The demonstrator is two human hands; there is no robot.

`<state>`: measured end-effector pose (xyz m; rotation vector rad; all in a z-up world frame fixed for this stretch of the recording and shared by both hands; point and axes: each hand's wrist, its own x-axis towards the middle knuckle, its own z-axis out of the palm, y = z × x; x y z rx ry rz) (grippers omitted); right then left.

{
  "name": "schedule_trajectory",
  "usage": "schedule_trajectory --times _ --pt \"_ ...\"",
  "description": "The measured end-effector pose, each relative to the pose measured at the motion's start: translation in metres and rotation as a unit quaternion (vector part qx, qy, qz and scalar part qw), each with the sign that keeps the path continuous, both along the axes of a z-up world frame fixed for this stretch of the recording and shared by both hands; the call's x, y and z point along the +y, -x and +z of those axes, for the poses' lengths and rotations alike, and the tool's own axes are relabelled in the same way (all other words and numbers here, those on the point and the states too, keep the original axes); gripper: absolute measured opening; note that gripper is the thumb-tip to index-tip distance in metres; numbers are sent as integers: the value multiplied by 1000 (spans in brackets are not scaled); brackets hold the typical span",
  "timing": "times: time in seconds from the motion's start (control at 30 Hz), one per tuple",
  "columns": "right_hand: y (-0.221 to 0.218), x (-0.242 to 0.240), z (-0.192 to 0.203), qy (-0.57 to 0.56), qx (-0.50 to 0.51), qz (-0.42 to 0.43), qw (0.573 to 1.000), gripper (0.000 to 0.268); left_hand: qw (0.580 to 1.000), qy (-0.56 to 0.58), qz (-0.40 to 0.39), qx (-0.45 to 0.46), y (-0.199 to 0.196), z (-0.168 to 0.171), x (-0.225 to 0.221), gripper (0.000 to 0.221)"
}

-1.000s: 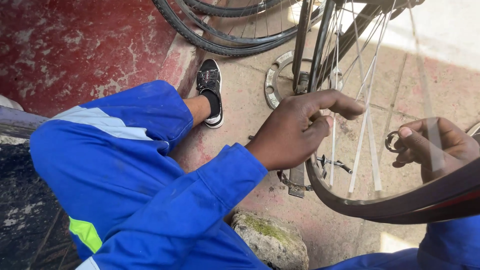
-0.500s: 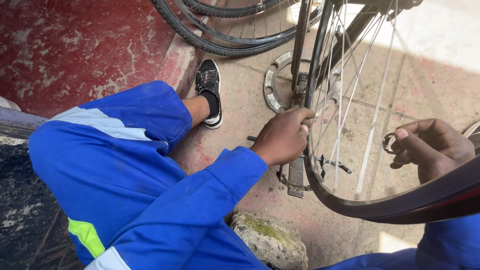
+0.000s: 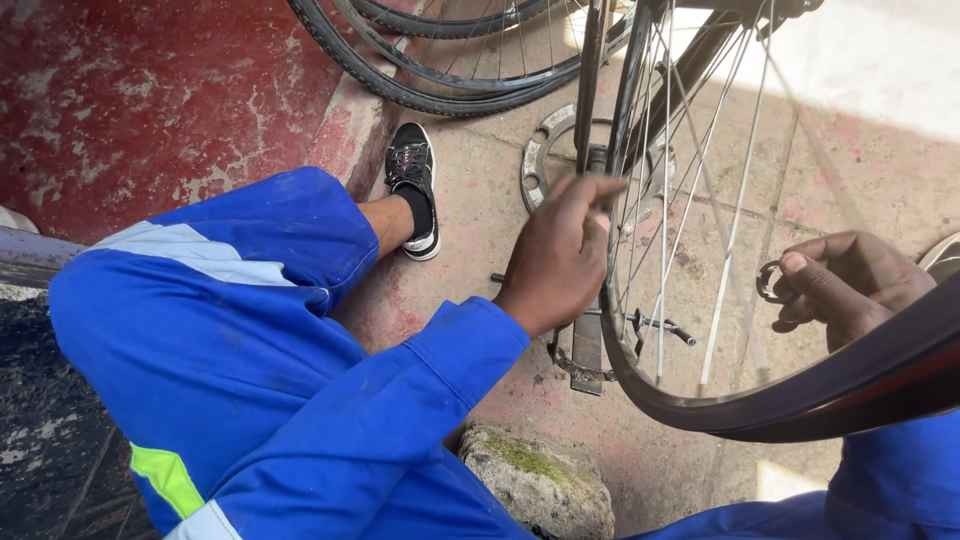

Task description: Adjusting the spokes of a bicycle wheel using a spoke wrench to true the rim while sitting on the floor.

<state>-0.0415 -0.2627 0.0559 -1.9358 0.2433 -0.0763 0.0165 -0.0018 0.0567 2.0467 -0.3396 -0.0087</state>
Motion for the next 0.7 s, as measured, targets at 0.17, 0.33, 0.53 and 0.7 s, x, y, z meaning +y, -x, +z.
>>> schedule_trajectory --times 0.17,0.33,0.53,0.7 --pt "3 3 11 -41 39 -5 998 16 968 120 11 -218 16 50 0 52" --pt "6 15 21 21 71 -36 997 21 965 91 -49 -239 28 66 4 49" --pt "0 0 8 -49 21 19 998 13 989 56 -37 -134 21 49 4 43" --pt "-5 -23 -20 -24 1 44 999 8 991 56 -18 -122 22 56 5 32"
